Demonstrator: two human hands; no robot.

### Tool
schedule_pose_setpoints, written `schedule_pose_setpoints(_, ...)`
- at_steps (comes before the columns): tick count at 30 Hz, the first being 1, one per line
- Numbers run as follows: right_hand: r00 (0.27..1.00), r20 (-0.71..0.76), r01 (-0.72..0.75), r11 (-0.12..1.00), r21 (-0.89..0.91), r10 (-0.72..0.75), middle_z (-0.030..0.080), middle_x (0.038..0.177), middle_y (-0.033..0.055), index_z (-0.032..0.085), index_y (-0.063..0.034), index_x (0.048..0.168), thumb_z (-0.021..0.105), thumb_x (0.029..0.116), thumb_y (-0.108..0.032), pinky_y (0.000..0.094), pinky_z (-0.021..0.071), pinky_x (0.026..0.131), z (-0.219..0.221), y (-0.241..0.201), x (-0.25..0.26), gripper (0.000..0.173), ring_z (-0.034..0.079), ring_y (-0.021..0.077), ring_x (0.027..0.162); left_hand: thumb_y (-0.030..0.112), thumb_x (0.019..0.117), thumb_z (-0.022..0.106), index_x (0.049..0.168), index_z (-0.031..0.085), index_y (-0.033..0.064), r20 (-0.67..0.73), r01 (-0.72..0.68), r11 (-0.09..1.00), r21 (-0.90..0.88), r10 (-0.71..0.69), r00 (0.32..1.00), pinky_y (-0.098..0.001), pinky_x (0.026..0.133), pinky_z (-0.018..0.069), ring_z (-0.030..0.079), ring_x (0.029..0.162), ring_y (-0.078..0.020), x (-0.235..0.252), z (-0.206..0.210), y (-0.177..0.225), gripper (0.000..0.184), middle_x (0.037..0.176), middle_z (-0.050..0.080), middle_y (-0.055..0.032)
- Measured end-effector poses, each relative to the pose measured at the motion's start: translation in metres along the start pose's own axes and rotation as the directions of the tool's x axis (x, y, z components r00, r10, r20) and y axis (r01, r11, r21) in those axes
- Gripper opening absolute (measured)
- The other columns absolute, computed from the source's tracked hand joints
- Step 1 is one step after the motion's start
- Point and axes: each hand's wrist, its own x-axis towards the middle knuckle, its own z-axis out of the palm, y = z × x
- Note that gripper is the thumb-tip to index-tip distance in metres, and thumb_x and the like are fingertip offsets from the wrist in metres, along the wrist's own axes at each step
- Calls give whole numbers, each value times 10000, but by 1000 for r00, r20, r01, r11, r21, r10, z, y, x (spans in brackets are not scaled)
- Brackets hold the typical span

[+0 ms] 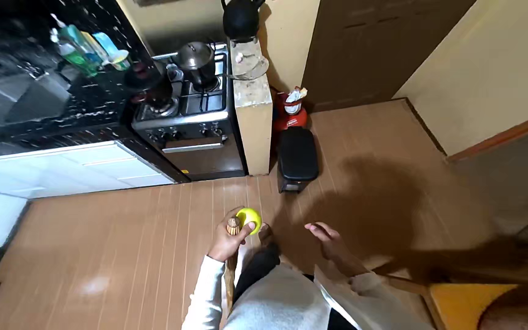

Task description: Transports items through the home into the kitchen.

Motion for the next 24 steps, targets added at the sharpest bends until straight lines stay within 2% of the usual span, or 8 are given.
schedule_pose_setpoints(1, 1000, -7, 9, 1000, -18, -9, 639, 1196, 176, 562, 48, 1341, 485, 1064, -135, 304, 504, 783, -4, -11, 17, 341, 599, 128, 893, 254, 883, 754, 1414, 527, -9, 26, -8, 1000, 25, 8, 1000, -244, 621, 580, 649, 693, -62, 25, -3, 10, 635, 1090, 691, -71)
schedule_pose_setpoints(3, 999, -16, 29, 999, -34, -30, 607, 1191, 187, 484, 39, 1422, 503, 1009, -57, 313, 514, 729, -13, -25, 47, 425, 597, 148, 859, 303, 878, 763, 1420, 532, -2, 84, -43, 995, 88, 35, 996, -273, 667, 586, 663, 758, -87, 69, -8, 26, 663, 1138, 685, -102)
schedule_pose_setpoints(7, 998, 6, -61, 998, 27, 61, 564, 1317, 227, 424, 38, 1471, 482, 1002, -2, 401, 534, 875, -21, -41, 93, 475, 611, 252, 1079, 353, 867, 771, 1411, 554, -17, 162, -161, 967, 197, 130, 978, -338, 871, 589, 701, 976, -148, 136, -18, 52, 692, 1220, 688, -158)
schedule_pose_setpoints(10, 974, 105, -206, 977, 55, 199, 607, 1254, 217, 447, 37, 1437, 476, 1022, 18, 399, 583, 814, -21, -42, 124, 416, 677, 254, 977, 369, 873, 769, 1404, 565, -21, 153, -209, 942, 263, 174, 973, -381, 998, 549, 689, 1105, -187, 174, -25, 55, 690, 1251, 686, -176)
schedule_pose_setpoints(13, 919, 274, -261, 958, -117, 284, 620, 1263, 246, 420, 13, 1472, 470, 1063, -55, 439, 583, 848, -22, -39, 157, 417, 689, 299, 987, 373, 874, 771, 1402, 574, -15, 92, -212, 924, 318, 193, 977, -385, 1009, 547, 692, 1115, -188, 191, -30, 55, 684, 1243, 695, -173)
schedule_pose_setpoints(17, 859, 406, -167, 919, -357, 313, 636, 1230, 253, 465, -2, 1454, 485, 1079, -136, 478, 549, 908, -27, -32, 216, 400, 676, 330, 1012, 392, 875, 770, 1395, 579, -20, 18, -179, 931, 317, 183, 983, -392, 1016, 545, 687, 1129, -193, 202, -29, 50, 691, 1257, 690, -174)
schedule_pose_setpoints(21, 827, 455, -63, 858, -510, 331, 586, 1323, 307, 520, 42, 1405, 510, 1069, -146, 554, 463, 1043, -40, -34, 280, 385, 606, 429, 1190, 320, 866, 782, 1400, 568, -21, -45, -7, 958, 288, 21, 999, -382, 917, 586, 714, 1012, -187, 214, -17, 59, 669, 1221, 698, -175)
schedule_pose_setpoints(24, 807, 453, -114, 852, -510, 379, 568, 1349, 314, 497, 43, 1417, 588, 1030, -149, 567, 459, 1047, -54, -24, 313, 441, 582, 442, 1227, 303, 880, 765, 1433, 546, 28, -27, 183, 948, 261, -182, 983, -374, 800, 604, 711, 875, -176, 231, 1, 75, 655, 1167, 702, -149)
